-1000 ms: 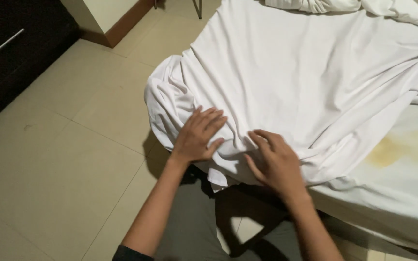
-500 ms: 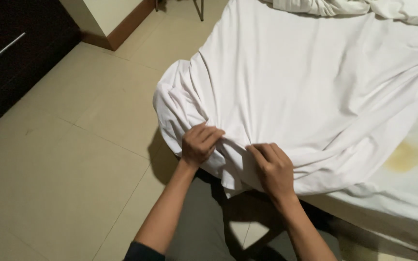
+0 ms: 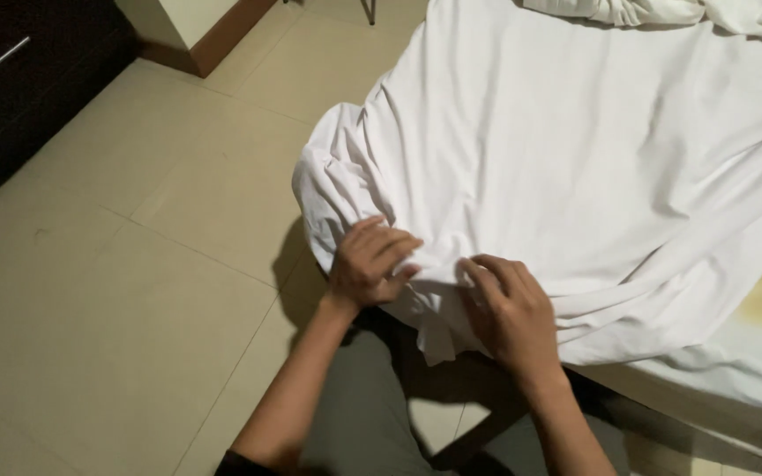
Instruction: The person spreads a white bed sheet over a mattress and smooths it with both hands, tucking the edges around the mattress corners. Earlier they pick up a folded white towel from a chair, adjust it, and set it on the chair seat.
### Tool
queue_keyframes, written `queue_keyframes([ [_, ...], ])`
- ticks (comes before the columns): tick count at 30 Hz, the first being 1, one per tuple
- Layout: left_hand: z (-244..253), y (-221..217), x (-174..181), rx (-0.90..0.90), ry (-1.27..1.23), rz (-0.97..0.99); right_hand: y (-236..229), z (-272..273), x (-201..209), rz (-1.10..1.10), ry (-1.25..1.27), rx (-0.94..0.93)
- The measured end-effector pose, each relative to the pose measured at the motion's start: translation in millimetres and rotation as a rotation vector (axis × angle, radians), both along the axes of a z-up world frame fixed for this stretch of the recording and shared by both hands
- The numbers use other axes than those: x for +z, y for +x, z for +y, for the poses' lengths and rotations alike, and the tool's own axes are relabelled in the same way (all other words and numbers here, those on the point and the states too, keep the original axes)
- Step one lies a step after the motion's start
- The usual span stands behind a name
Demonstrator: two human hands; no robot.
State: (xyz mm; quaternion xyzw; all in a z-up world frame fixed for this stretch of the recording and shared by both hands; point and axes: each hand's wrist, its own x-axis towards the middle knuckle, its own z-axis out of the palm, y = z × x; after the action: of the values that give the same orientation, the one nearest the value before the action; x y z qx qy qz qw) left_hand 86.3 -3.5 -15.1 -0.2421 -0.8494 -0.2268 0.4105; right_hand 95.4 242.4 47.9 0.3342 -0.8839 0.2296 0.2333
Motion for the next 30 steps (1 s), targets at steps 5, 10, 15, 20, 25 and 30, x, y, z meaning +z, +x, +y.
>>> queue_keyframes([
  [5,-17,-16,16,0.085,-0.021,-0.118,-10,-42,0,0.023,-0.007,0.087],
  [10,-31,-20,-1,0.058,-0.033,-0.219,-21,-62,-19,0.045,-0.035,0.067],
  [15,-29,-22,-11,0.115,-0.008,-0.182,-22,-59,-44,0.084,-0.070,0.010],
  [20,-30,-24,-11,0.120,-0.004,-0.178,-26,-60,-37,0.065,-0.038,0.007],
  [25,-33,-20,-9,0.119,-0.006,-0.201,-22,-60,-38,0.069,-0.019,-0.010],
  [30,-44,-14,2,0.060,-0.137,-0.201,-16,-65,-13,0.058,-0.030,0.050],
])
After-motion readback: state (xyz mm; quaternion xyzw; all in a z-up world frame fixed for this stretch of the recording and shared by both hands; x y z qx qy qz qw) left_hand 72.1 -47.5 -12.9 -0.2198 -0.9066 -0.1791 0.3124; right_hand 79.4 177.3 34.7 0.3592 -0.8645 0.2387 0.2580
